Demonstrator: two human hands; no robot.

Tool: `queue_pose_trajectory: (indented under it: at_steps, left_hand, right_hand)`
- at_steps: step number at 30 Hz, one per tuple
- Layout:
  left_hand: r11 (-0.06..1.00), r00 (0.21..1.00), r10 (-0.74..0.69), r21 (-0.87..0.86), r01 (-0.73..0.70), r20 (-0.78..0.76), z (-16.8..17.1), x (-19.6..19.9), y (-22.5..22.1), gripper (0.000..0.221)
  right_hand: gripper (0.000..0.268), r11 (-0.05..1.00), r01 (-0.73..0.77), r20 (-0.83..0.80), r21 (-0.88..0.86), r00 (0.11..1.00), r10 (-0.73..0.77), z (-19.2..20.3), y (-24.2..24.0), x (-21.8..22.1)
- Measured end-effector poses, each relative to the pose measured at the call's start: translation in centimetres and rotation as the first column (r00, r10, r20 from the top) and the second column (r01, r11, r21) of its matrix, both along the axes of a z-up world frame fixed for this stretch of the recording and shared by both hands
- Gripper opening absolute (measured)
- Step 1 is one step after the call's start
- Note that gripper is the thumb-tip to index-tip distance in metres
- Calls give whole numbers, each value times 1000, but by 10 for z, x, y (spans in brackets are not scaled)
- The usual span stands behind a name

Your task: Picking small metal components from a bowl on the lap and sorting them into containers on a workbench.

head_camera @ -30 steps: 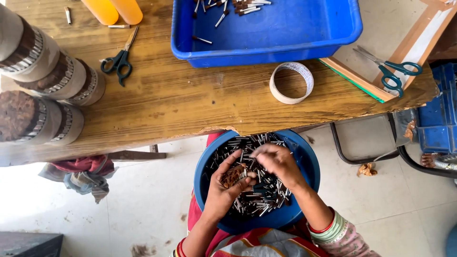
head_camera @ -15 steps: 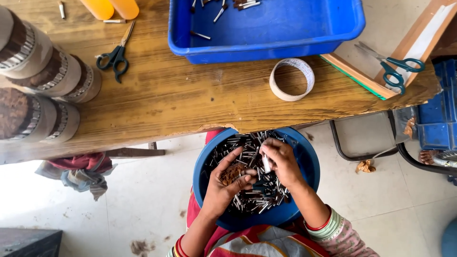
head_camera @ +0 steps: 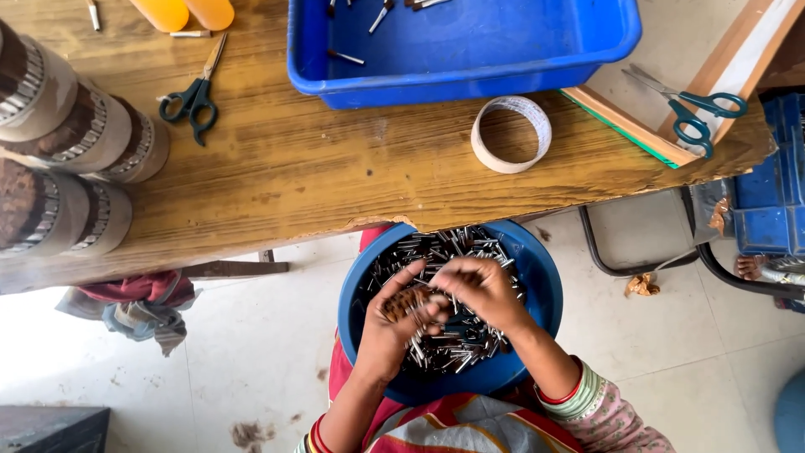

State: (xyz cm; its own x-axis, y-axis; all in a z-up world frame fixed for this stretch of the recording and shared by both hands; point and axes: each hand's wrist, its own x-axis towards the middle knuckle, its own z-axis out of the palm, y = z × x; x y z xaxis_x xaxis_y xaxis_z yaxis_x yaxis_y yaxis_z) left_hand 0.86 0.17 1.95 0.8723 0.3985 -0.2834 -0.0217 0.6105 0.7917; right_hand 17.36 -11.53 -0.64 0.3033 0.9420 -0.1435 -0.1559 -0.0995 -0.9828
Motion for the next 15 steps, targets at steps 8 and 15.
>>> queue_pose_trajectory:
  at_steps: [8,15]
  left_hand:
    - [894,979,169,-400,-201,-114,-28,-4,-2,43]
    - [727,962,251,-636,-259,-105,-41,8,1,42]
  right_hand:
    - [20,970,210,165,125,959,-229,-1,-6,-5]
    - [29,899,-269,914,347,312,-259,51,5,-24]
